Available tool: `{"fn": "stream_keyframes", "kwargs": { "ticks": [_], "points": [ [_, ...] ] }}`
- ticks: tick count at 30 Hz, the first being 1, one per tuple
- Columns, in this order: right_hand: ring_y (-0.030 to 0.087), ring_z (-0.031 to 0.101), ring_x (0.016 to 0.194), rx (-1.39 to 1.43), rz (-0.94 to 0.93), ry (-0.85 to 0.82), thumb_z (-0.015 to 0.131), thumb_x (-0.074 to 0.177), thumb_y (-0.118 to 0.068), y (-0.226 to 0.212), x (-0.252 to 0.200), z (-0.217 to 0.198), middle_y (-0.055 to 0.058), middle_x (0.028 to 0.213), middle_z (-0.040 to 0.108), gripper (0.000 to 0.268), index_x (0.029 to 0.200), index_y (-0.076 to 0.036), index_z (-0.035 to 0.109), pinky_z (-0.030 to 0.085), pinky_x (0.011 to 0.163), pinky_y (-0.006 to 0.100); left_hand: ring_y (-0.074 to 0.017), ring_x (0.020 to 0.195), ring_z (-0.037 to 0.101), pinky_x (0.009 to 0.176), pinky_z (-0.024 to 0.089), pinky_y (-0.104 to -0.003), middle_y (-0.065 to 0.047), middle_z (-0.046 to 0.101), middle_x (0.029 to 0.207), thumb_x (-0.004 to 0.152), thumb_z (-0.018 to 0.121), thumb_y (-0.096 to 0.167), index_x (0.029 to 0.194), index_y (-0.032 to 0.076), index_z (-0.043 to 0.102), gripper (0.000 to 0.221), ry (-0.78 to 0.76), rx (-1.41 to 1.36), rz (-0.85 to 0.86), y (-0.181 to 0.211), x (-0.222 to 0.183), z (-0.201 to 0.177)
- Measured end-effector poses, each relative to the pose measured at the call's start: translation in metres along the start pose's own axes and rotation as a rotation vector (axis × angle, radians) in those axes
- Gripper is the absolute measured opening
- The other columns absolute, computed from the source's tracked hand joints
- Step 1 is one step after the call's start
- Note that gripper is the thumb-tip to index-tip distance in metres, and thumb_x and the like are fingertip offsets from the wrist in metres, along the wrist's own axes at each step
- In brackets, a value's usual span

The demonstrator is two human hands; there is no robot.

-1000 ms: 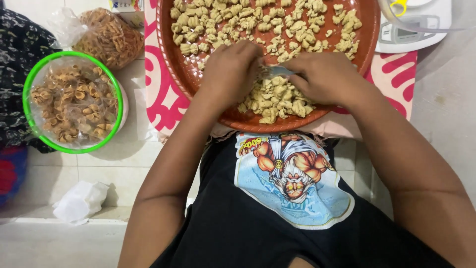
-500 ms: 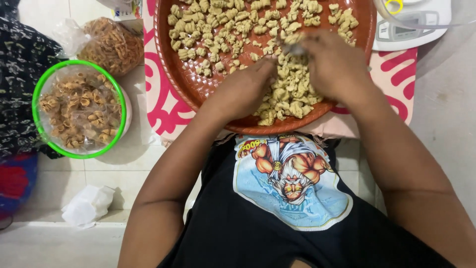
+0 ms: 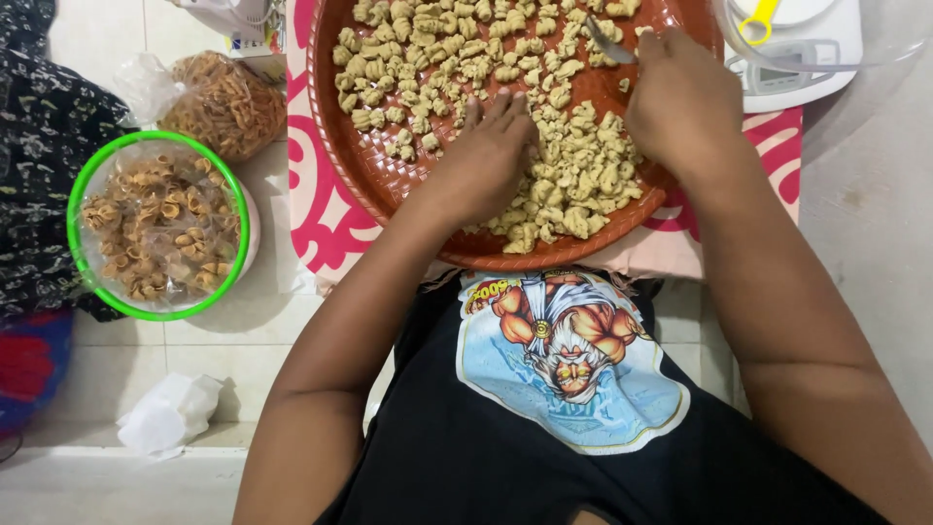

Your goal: A person is sitting on the floor, picking up small pieces of dough from a large tray, occasionally using a fork to shape or mark them, and then placing them into a green bowl.

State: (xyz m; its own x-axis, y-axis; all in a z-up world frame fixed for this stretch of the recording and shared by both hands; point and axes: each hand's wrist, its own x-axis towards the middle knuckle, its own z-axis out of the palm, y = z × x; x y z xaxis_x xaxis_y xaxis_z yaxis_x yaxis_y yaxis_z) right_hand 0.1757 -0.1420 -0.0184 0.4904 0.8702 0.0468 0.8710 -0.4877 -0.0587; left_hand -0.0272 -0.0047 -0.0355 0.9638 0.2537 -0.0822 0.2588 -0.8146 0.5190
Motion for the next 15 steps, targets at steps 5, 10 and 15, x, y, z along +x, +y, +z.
{"fn": "stream_keyframes", "kwargs": {
  "ticks": [5,10,15],
  "points": [
    [0.041,0.065,0.099,-0.014,-0.022,-0.065,0.054,0.09,-0.006,-0.012,-0.007,-0.005,0.023,0.119,0.067,0.043,0.13,0.003,0.067,0.055,0.075,0.052,-0.0388,0.151,0.025,0.122,0.027,-0.05,-0.024,0.031,0.162,0.108,0.039,0.027,0.108,0.005,0.059,0.03,-0.102,-0.028,-0.014,0.012,-0.003,-0.009],
    [0.035,0.064,0.094,0.066,-0.069,-0.087,0.049,0.102,-0.014,-0.021,-0.019,-0.001,0.016,0.113,0.065,0.041,0.139,-0.012,0.068,0.054,0.069,0.049,-0.0376,0.142,0.048,0.106,0.048,-0.055,-0.023,0.064,0.129,0.105,0.047,0.02,0.116,0.001,0.052,0.022,-0.031,-0.079,0.048,0.013,-0.003,-0.006],
    [0.031,0.056,0.094,0.148,-0.132,-0.095,0.051,0.101,-0.013,-0.034,-0.015,0.002,0.015,0.117,0.061,0.047,0.145,-0.017,0.066,0.051,0.072,0.044,-0.0302,0.074,0.068,0.068,0.055,-0.049,-0.013,0.07,0.096,0.107,0.042,0.02,0.115,0.008,0.048,0.016,-0.098,-0.129,-0.042,0.017,-0.005,-0.01]
  ]
}}
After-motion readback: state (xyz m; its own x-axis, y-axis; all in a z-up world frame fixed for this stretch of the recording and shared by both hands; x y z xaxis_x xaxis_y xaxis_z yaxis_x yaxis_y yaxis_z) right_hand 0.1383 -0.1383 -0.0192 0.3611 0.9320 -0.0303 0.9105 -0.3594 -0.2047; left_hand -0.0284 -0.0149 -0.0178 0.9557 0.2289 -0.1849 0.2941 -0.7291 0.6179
